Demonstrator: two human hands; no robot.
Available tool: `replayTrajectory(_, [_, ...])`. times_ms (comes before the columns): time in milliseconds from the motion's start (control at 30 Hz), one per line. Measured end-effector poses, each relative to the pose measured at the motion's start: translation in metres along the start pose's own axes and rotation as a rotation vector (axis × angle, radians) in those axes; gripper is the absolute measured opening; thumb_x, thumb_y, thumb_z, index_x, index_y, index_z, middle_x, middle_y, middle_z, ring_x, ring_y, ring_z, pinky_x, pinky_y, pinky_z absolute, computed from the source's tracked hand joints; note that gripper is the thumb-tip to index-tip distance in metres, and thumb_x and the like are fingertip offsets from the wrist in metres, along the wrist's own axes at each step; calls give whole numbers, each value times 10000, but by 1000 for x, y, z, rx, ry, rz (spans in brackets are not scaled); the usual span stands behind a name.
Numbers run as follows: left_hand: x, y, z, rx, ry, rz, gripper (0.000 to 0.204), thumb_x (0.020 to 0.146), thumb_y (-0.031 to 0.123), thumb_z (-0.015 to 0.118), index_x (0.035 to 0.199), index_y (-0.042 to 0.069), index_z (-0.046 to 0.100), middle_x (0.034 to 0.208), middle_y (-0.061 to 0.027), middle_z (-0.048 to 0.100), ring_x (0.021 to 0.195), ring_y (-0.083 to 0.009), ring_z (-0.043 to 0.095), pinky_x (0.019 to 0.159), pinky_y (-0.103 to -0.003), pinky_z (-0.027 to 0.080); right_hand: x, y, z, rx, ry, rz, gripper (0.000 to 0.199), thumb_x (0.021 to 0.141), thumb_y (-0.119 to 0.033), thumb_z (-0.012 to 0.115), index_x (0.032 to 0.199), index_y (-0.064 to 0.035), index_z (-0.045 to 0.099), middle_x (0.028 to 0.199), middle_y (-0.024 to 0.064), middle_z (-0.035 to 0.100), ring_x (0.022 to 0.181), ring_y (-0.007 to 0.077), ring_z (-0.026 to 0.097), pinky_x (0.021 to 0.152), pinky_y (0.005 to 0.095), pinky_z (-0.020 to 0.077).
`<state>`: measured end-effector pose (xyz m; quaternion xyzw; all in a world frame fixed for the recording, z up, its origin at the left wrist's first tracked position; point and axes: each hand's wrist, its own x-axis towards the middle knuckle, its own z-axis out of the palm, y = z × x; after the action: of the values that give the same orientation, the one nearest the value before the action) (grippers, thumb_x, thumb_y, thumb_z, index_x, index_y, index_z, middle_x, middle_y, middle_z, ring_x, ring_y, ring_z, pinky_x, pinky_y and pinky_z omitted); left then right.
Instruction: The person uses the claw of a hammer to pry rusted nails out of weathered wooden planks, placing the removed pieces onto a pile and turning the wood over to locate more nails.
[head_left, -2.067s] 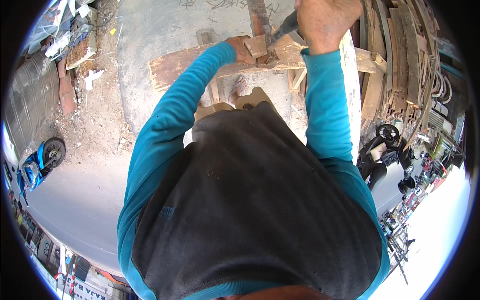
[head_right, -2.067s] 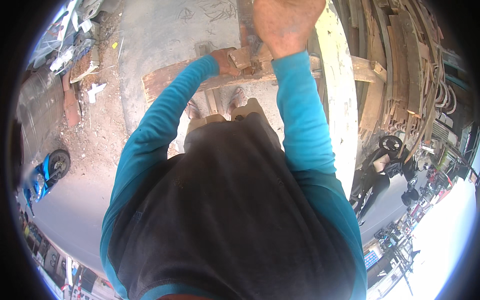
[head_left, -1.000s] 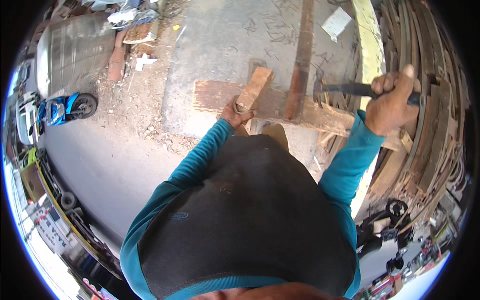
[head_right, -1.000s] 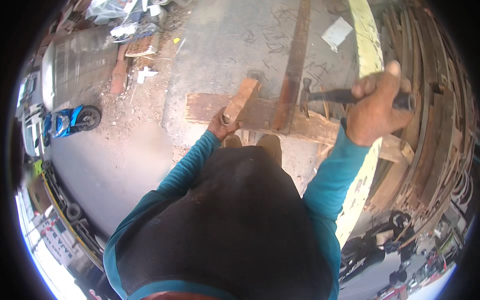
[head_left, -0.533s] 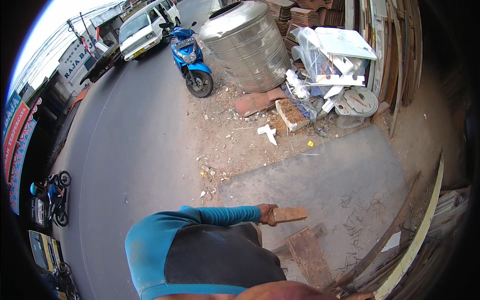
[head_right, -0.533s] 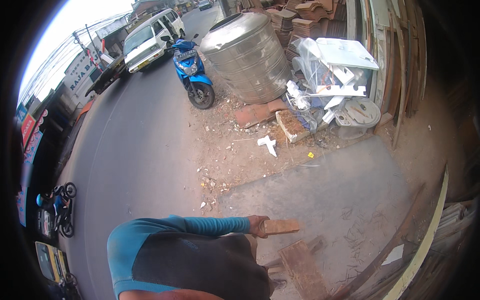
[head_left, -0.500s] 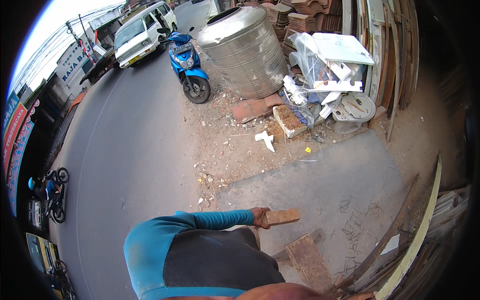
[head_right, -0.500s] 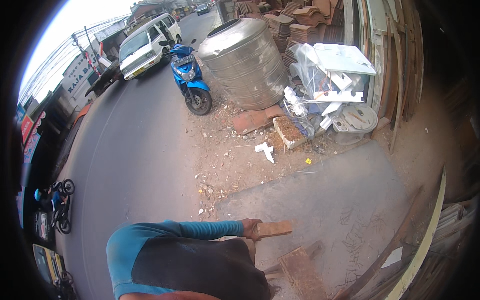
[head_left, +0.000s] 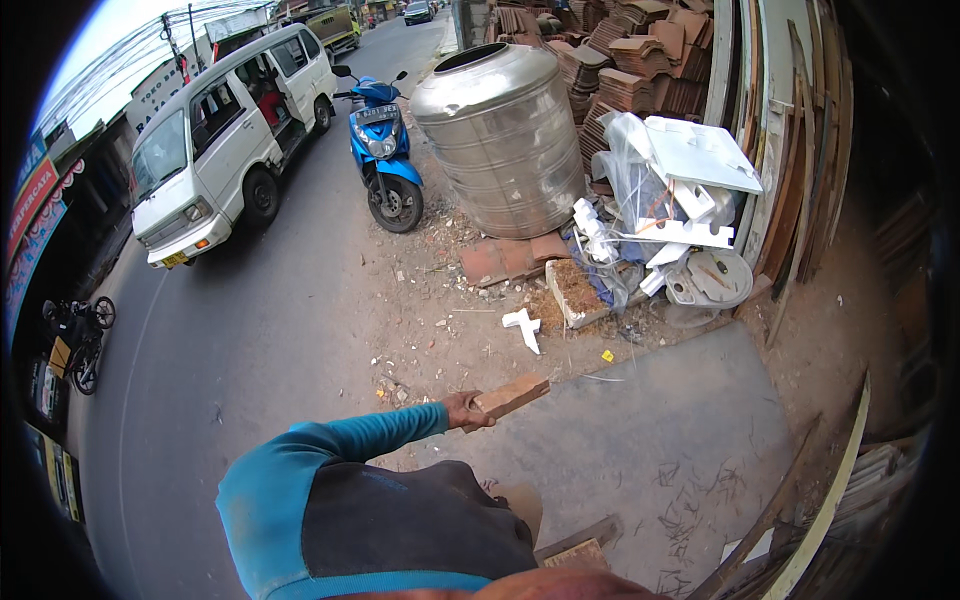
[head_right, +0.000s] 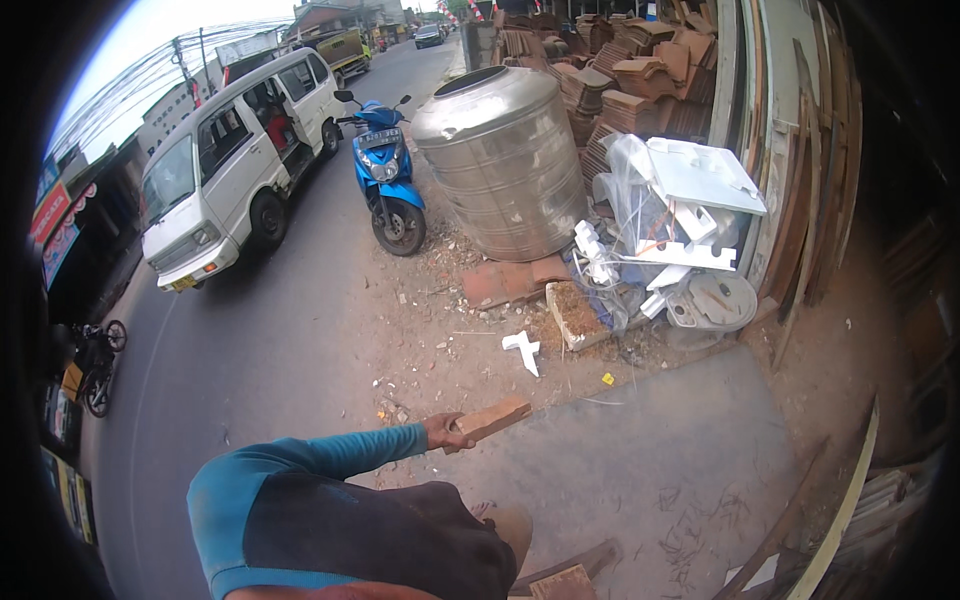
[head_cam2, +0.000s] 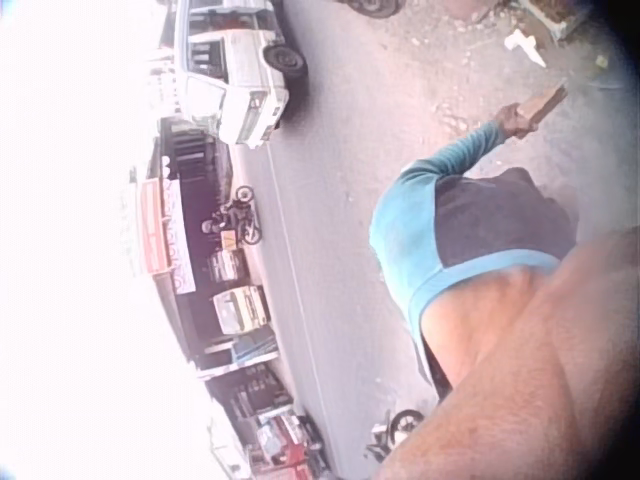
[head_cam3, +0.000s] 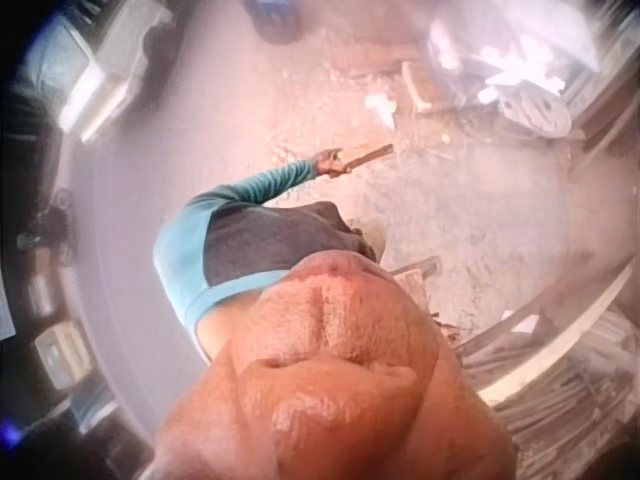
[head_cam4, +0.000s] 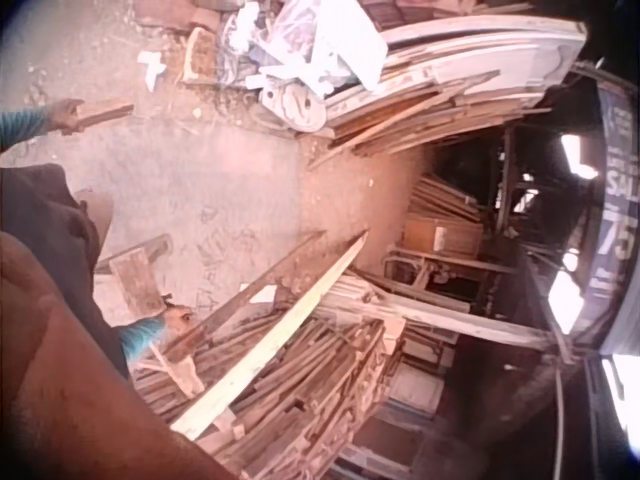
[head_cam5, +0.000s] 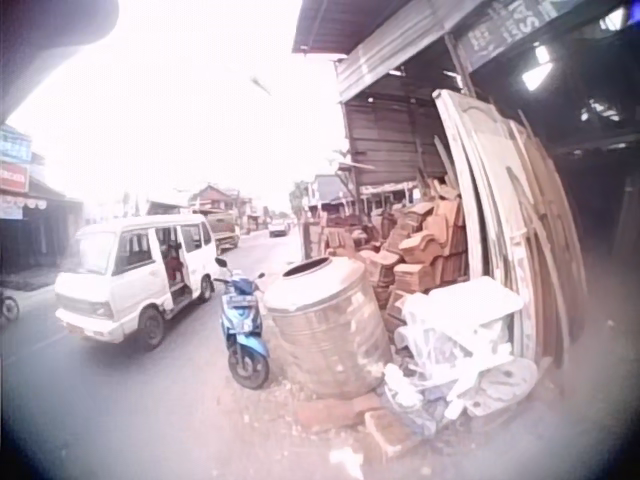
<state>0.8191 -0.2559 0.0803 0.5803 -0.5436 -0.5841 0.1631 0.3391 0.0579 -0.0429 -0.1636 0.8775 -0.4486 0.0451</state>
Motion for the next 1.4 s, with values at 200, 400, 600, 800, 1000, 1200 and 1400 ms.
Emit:
replayTrajectory(200, [66, 154, 40, -223, -280, 275, 678, 784, 413, 784, 1286, 34, 531, 976, -60, 630, 868, -149, 621, 761, -303, 518, 30, 26, 20, -20, -65, 46, 295, 874, -253, 697, 736, -27, 568, 676, 112, 592, 647, 221, 519, 650, 391, 471])
replayTrajectory(400, [120, 251, 119, -450, -520, 423, 631, 836, 413, 750, 1285, 36, 517, 993, -68, 631, 852, -151, 630, 738, -312, 541, 69, 28, 43, 9, -64, 50, 307, 864, -250, 689, 684, -48, 545, 638, 100, 572, 622, 219, 503, 645, 389, 460])
replayTrajectory(600, [164, 329, 198, -417, -670, 496, 633, 836, 433, 750, 1282, 49, 518, 972, -64, 631, 828, -141, 625, 733, -302, 542, 76, 37, 66, -64, -379, 71, 338, 877, -279, 670, 683, -42, 526, 629, 104, 566, 615, 220, 513, 626, 397, 456])
replayTrajectory(800, [188, 335, 252, 91, -522, 573, 643, 746, 417, 811, 1217, 34, 600, 1065, -85, 674, 970, -206, 642, 856, -351, 517, 97, 47, 80, -135, -370, 183, 303, 889, -243, 654, 707, -38, 528, 643, 111, 583, 614, 230, 530, 622, 400, 468])
replayTrajectory(1000, [219, 300, 288, 327, -781, 375, 567, 692, 333, 876, 1121, 59, 626, 987, -63, 695, 938, -170, 655, 843, -328, 521, 119, 29, 95, -149, -342, 277, 268, 902, -208, 639, 730, -33, 530, 656, 118, 600, 613, 240, 547, 618, 402, 479])
replayTrajectory(1200, [270, 272, 295, 468, -869, 402, 585, 653, 351, 886, 1109, 83, 636, 1018, -76, 711, 958, -220, 671, 855, -360, 526, 143, 28, 114, -167, -334, 339, 235, 915, -172, 624, 753, -29, 532, 670, 125, 617, 612, 250, 564, 614, 405, 490])
replayTrajectory(1400, [325, 273, 267, 992, -518, 110, 700, 655, 565, 787, 1154, 97, 638, 1086, -154, 704, 1049, -333, 668, 905, -425, 534, 169, 52, 124, -208, -350, 359, 202, 927, -137, 609, 777, -25, 534, 683, 131, 633, 612, 260, 580, 610, 408, 501])
